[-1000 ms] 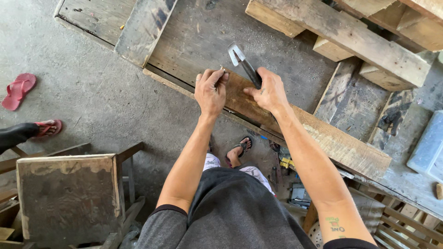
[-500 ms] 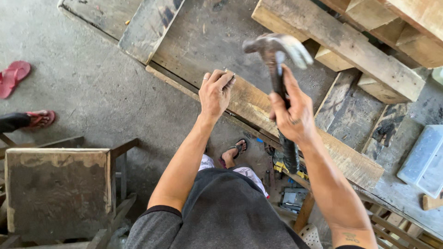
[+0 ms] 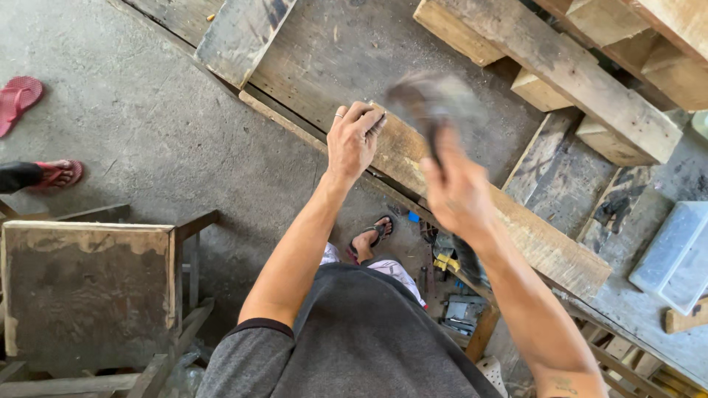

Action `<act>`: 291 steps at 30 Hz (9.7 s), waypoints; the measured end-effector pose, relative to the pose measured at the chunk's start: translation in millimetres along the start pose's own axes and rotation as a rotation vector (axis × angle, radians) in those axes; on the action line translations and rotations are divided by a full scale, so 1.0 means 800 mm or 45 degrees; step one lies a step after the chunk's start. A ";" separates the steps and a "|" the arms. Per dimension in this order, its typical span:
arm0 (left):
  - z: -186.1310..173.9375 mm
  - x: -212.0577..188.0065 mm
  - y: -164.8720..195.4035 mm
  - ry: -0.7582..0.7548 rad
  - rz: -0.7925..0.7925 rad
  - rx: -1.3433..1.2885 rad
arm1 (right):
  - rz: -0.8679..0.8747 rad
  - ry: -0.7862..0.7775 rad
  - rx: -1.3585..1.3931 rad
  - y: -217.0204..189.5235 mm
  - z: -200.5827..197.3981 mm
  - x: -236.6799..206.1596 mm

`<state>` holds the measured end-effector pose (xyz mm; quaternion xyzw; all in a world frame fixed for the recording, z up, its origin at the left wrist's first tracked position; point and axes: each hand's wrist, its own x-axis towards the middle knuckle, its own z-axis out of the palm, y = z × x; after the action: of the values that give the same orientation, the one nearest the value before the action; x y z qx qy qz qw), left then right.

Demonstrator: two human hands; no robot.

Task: The person positions wooden planks on a workbench, then uses a hammer to drive nails into the planks. The person repeatedly picks up nails from a container and hammers them into the wood, adjusting the planks as needed.

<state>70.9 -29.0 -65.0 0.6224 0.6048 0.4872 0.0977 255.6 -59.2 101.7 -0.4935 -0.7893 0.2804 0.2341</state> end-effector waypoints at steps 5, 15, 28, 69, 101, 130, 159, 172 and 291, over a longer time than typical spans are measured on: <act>0.000 0.001 -0.001 0.041 -0.004 -0.109 | 0.402 -0.176 0.177 0.027 0.007 -0.015; -0.014 -0.003 -0.005 -0.144 -0.200 -0.210 | 0.332 -0.138 -0.098 0.051 0.028 -0.071; 0.025 -0.084 0.030 0.310 -0.723 -0.447 | 0.655 -0.193 0.128 0.077 0.033 -0.088; 0.039 -0.092 0.031 0.350 -0.706 -0.452 | 0.092 0.501 0.165 -0.001 -0.101 -0.054; 0.054 -0.087 0.021 0.333 -0.697 -0.403 | 0.096 0.204 -0.481 0.045 0.053 -0.025; -0.024 -0.037 -0.052 -0.324 -0.684 -0.303 | 1.221 1.418 0.758 0.333 -0.102 -0.405; 0.205 0.048 0.207 -1.883 -0.330 0.791 | 0.854 1.233 1.025 0.393 -0.071 -0.449; 0.222 0.031 0.208 -2.079 -0.328 0.493 | 0.923 1.197 1.026 0.390 -0.076 -0.452; 0.116 -0.001 0.132 -1.034 0.685 0.309 | 1.000 1.801 1.289 0.186 0.061 -0.556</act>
<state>207.9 -12.8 -37.5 0.9025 0.3884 0.1397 0.1233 499.9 -421.7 -75.8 -0.6186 -0.0275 0.2838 0.7321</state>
